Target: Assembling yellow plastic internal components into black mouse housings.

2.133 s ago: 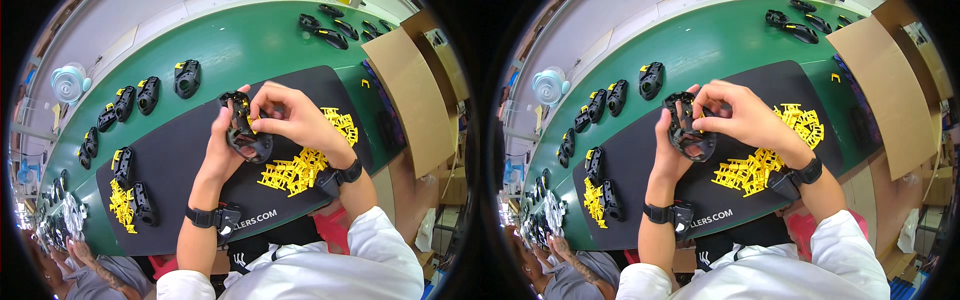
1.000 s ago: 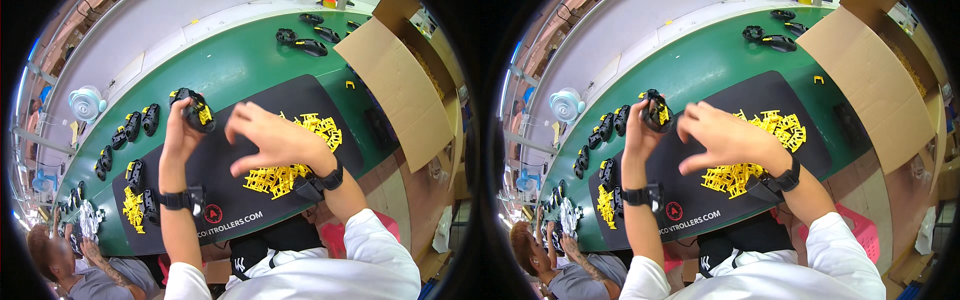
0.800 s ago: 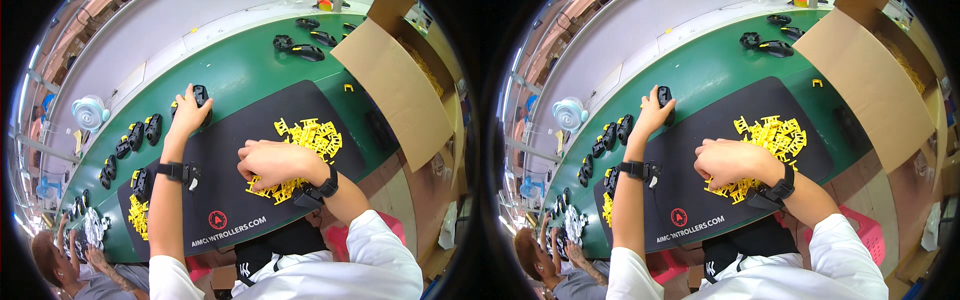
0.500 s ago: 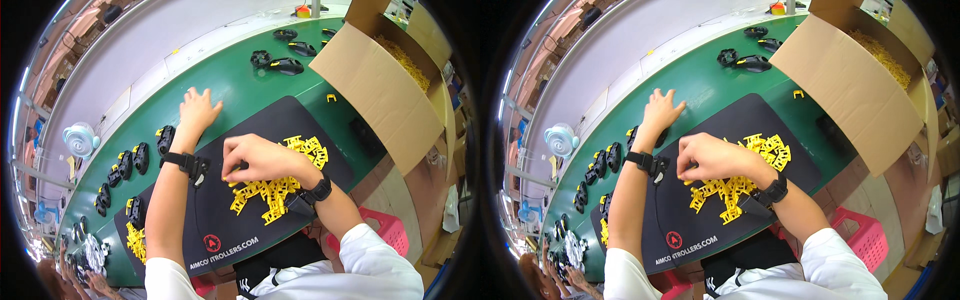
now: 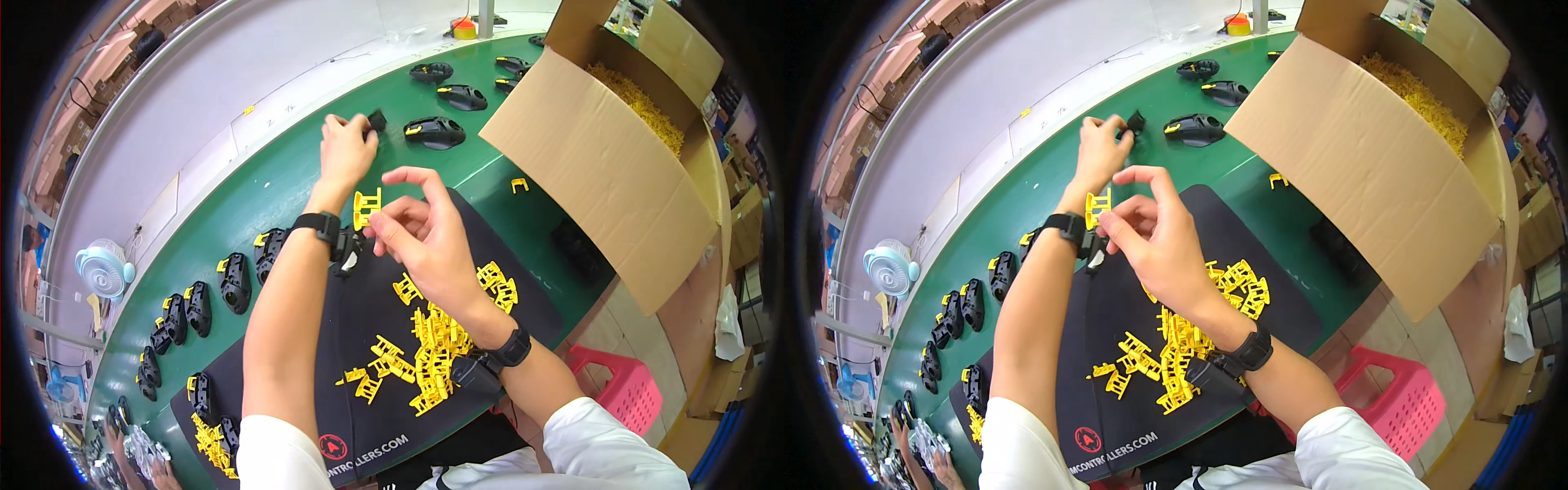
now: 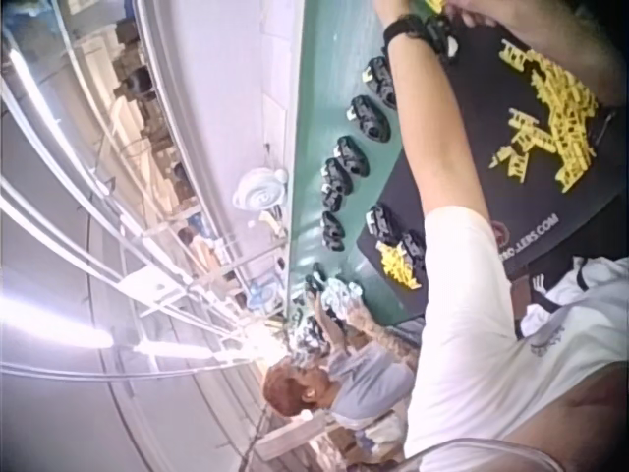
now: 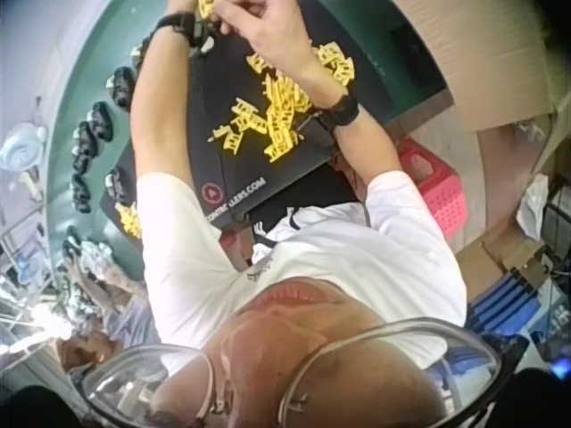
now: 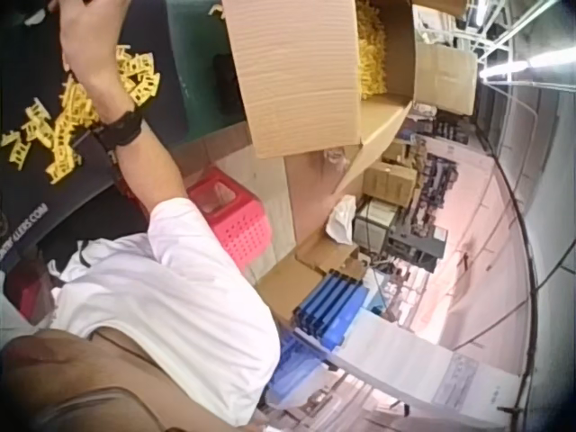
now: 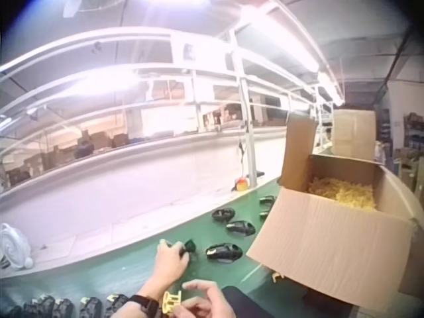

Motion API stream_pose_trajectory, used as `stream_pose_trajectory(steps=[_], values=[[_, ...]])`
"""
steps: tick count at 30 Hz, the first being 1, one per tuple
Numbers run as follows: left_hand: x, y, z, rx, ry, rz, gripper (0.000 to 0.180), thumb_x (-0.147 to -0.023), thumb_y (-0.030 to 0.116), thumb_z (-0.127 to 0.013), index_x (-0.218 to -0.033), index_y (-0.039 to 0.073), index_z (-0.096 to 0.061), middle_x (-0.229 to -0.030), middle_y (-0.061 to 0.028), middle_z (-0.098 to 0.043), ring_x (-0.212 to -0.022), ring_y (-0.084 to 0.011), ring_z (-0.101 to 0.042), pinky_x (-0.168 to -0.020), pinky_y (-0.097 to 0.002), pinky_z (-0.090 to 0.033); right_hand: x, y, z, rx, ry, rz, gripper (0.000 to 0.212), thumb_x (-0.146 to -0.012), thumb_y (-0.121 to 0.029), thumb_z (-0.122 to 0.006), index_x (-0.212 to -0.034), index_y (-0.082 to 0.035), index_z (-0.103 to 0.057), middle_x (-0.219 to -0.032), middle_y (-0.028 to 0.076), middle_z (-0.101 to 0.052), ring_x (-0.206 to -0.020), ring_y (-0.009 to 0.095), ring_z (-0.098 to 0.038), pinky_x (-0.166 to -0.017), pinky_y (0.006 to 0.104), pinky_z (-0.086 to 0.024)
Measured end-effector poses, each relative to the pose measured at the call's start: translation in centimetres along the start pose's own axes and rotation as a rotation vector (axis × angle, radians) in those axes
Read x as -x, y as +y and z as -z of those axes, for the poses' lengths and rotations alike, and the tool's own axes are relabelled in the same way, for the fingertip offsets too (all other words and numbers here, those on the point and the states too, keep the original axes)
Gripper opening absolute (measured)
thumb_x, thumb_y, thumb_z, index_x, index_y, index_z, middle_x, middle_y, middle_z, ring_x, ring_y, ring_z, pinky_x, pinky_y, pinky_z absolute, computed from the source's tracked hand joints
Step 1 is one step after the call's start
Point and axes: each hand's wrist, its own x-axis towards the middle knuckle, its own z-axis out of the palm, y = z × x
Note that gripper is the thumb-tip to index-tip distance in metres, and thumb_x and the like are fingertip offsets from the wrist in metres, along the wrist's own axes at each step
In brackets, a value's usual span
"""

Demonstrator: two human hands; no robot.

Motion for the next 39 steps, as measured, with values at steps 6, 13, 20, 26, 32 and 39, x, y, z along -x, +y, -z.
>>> stream_pose_trajectory(steps=[6, 13, 20, 26, 32, 39], values=[[4.3, -0.2, 8.7, 1.197, -0.06, 0.4, 0.029, -0.099, 0.03, -0.061, -0.11, 0.004, -0.065, -0.102, -0.0175, -0.067, -0.102, -0.0307, -0.067, -0.094, -0.036, -0.051, -0.5, 0.2, 0.8, 0.059, 0.074, 0.057, 0.012, -0.096, -0.009, -0.068, -0.103, 0.001, -0.064, -0.09, 0.004, -0.071, -0.08, 0.009, -0.066, -0.072, 0.0239, -0.052], [18.4, 1.5, 16.1, 1.742, 0.116, 0.743, 0.05, -0.099, 0.052, -0.048, -0.112, 0.005, -0.056, -0.1, -0.0224, -0.069, -0.09, -0.0368, -0.07, -0.084, -0.0437, -0.058, 1.1, -0.2, -0.5, -0.068, -0.458, -0.149, 0.012, -0.095, -0.01, -0.068, -0.102, -0.003, -0.063, -0.091, -0.001, -0.066, -0.083, 0.005, -0.062, -0.066, 0.0208, -0.046], [24.8, 0.7, 17.1, 1.929, 0.33, 0.739, 0.055, -0.099, 0.044, -0.046, -0.139, 0.006, -0.045, -0.126, -0.0244, -0.058, -0.113, -0.0371, -0.06, -0.105, -0.0491, -0.047, 3.3, 1.5, -3.4, 0.043, -0.737, -0.232, 0.01, -0.093, -0.003, -0.066, -0.102, -0.001, -0.062, -0.113, 0.007, -0.062, -0.102, 0.014, -0.06, -0.086, 0.0286, -0.051], [25.5, 1.7, 15.7, 1.81, 0.562, 0.673, 0.061, -0.103, 0.053, -0.049, -0.142, 0.006, -0.042, -0.122, -0.0135, -0.055, -0.116, -0.0317, -0.058, -0.106, -0.05, -0.046, 3.4, 1.6, -3.4, 0.177, -0.856, -0.125, 0.009, -0.093, -0.003, -0.068, -0.101, 0.0, -0.065, -0.124, 0.01, -0.059, -0.114, 0.016, -0.06, -0.095, 0.0311, -0.052], [25.3, 3.2, 15.6, 1.884, 0.38, 0.708, 0.046, -0.1, 0.037, -0.06, -0.127, 0.0, -0.052, -0.126, -0.0168, -0.056, -0.122, -0.03, -0.057, -0.115, -0.0523, -0.042, 2.4, 1.5, -2.6, -0.097, -0.481, -0.084, 0.011, -0.099, -0.004, -0.062, -0.109, 0.001, -0.06, -0.133, 0.014, -0.055, -0.115, 0.021, -0.063, -0.1, 0.0342, -0.053], [25.6, 4.5, 15.7, 1.852, 0.139, 0.764, 0.045, -0.101, 0.03, -0.057, -0.132, -0.003, -0.052, -0.129, -0.0195, -0.06, -0.128, -0.0311, -0.056, -0.115, -0.0598, -0.039, 1.6, 1.8, -1.7, 0.007, -0.294, -0.117, 0.016, -0.098, -0.011, -0.067, -0.11, 0.0, -0.064, -0.107, 0.007, -0.068, -0.104, 0.012, -0.066, -0.085, 0.0272, -0.056]])
